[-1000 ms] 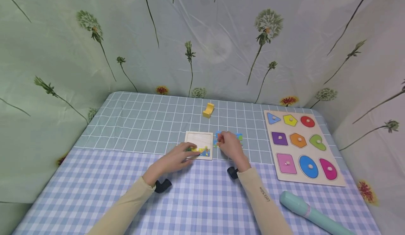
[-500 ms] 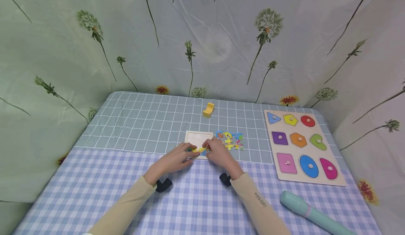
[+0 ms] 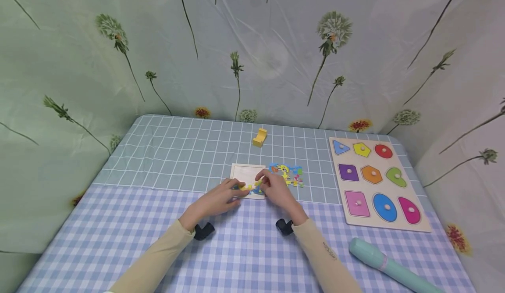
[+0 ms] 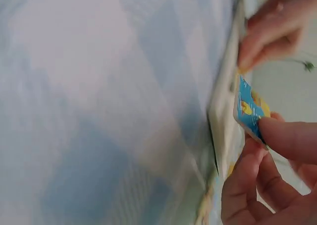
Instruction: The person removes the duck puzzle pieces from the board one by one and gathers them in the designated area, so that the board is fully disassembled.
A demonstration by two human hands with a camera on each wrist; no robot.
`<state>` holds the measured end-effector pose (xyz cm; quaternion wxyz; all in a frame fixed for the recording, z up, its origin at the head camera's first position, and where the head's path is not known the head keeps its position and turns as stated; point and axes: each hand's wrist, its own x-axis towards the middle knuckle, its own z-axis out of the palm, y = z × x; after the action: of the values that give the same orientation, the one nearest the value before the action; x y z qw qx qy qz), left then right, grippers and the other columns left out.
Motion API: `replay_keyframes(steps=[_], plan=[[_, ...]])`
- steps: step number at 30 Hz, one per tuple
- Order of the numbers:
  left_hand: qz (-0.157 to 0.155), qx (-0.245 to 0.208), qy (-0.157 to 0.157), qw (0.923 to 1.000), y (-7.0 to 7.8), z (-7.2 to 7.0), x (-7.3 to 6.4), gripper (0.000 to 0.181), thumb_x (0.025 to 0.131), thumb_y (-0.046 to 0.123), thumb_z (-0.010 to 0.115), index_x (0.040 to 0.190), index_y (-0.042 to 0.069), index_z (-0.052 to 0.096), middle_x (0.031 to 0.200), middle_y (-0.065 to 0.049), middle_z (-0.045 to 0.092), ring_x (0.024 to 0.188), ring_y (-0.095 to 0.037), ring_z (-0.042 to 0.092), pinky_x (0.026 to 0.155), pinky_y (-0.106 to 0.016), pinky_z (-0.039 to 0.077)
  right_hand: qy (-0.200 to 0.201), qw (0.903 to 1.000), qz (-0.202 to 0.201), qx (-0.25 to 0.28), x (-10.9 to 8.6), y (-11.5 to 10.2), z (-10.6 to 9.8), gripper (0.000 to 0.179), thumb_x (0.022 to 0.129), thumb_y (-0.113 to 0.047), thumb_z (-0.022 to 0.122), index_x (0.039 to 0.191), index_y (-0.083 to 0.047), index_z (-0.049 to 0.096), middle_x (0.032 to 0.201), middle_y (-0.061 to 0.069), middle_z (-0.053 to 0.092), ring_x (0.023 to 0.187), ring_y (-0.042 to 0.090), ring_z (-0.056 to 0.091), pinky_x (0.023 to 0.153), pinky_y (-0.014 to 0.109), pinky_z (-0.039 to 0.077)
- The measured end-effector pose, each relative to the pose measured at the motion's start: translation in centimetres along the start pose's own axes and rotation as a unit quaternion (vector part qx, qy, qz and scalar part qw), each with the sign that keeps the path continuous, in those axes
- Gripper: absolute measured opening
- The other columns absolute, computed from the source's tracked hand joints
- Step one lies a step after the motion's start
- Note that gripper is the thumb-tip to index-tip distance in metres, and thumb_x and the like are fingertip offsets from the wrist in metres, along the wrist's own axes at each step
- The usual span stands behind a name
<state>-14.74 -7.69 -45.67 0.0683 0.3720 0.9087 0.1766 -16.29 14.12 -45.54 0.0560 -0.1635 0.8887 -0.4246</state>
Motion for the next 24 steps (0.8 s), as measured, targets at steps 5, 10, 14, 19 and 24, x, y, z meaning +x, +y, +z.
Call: replay_keyframes(steps=[5, 10, 14, 19, 24], plan=[[-0.007, -0.008, -0.01, 0.9999, 0.1, -0.1, 0.1, 0.036, 0.094, 0.016, 0.06, 0.13, 0.01, 0.061, 0.133, -0.014, 0.052, 0.115, -0.03, 0.047, 0.094, -0.043, 0.043, 0.055, 0.9961, 0.069, 0.01, -1.4, 0.9, -2.7, 0.017, 0.082, 0.008, 0.06, 0.099, 0.004, 0.057, 0.084, 0.009, 0.058, 0.076, 0.02, 0.053, 0.067, 0.029, 0.045], [-0.011, -0.012, -0.016, 0.9997, 0.1, -0.2, 0.1, 0.037, 0.094, 0.016, 0.06, 0.13, 0.01, 0.061, 0.133, -0.014, 0.051, 0.116, -0.03, 0.047, 0.095, -0.043, 0.043, 0.087, 0.9877, 0.13, -0.011, -3.6, 2.3, -4.8, 0.016, 0.085, 0.007, 0.057, 0.101, 0.007, 0.058, 0.086, 0.014, 0.06, 0.08, 0.026, 0.056, 0.067, 0.032, 0.045], [-0.01, -0.012, -0.013, 0.9998, 0.1, -0.3, 0.1, 0.037, 0.094, 0.016, 0.061, 0.13, 0.01, 0.061, 0.132, -0.013, 0.05, 0.117, -0.03, 0.047, 0.095, -0.043, 0.043, 0.094, 0.9818, 0.163, -0.026, -4.7, 3.5, -5.2, 0.018, 0.085, 0.006, 0.055, 0.103, 0.009, 0.059, 0.087, 0.015, 0.06, 0.08, 0.027, 0.054, 0.066, 0.032, 0.044], [-0.008, -0.008, -0.007, 0.9999, 0.1, -0.3, 0.0, 0.036, 0.094, 0.016, 0.061, 0.13, 0.01, 0.061, 0.13, -0.013, 0.05, 0.115, -0.029, 0.048, 0.094, -0.042, 0.044, 0.105, 0.9785, 0.17, -0.05, -5.1, 4.3, -5.0, 0.017, 0.084, 0.006, 0.055, 0.1, 0.009, 0.06, 0.083, 0.014, 0.059, 0.076, 0.026, 0.053, 0.065, 0.032, 0.041], [0.0, -0.013, 0.002, 0.9999, 0.0, -0.2, -0.1, 0.036, 0.095, 0.016, 0.061, 0.13, 0.01, 0.061, 0.129, -0.013, 0.051, 0.114, -0.028, 0.048, 0.092, -0.042, 0.045, 0.119, 0.9763, 0.155, -0.093, -5.1, 4.1, -4.9, 0.01, 0.081, 0.007, 0.059, 0.092, 0.008, 0.058, 0.077, 0.012, 0.055, 0.071, 0.025, 0.051, 0.062, 0.032, 0.04]])
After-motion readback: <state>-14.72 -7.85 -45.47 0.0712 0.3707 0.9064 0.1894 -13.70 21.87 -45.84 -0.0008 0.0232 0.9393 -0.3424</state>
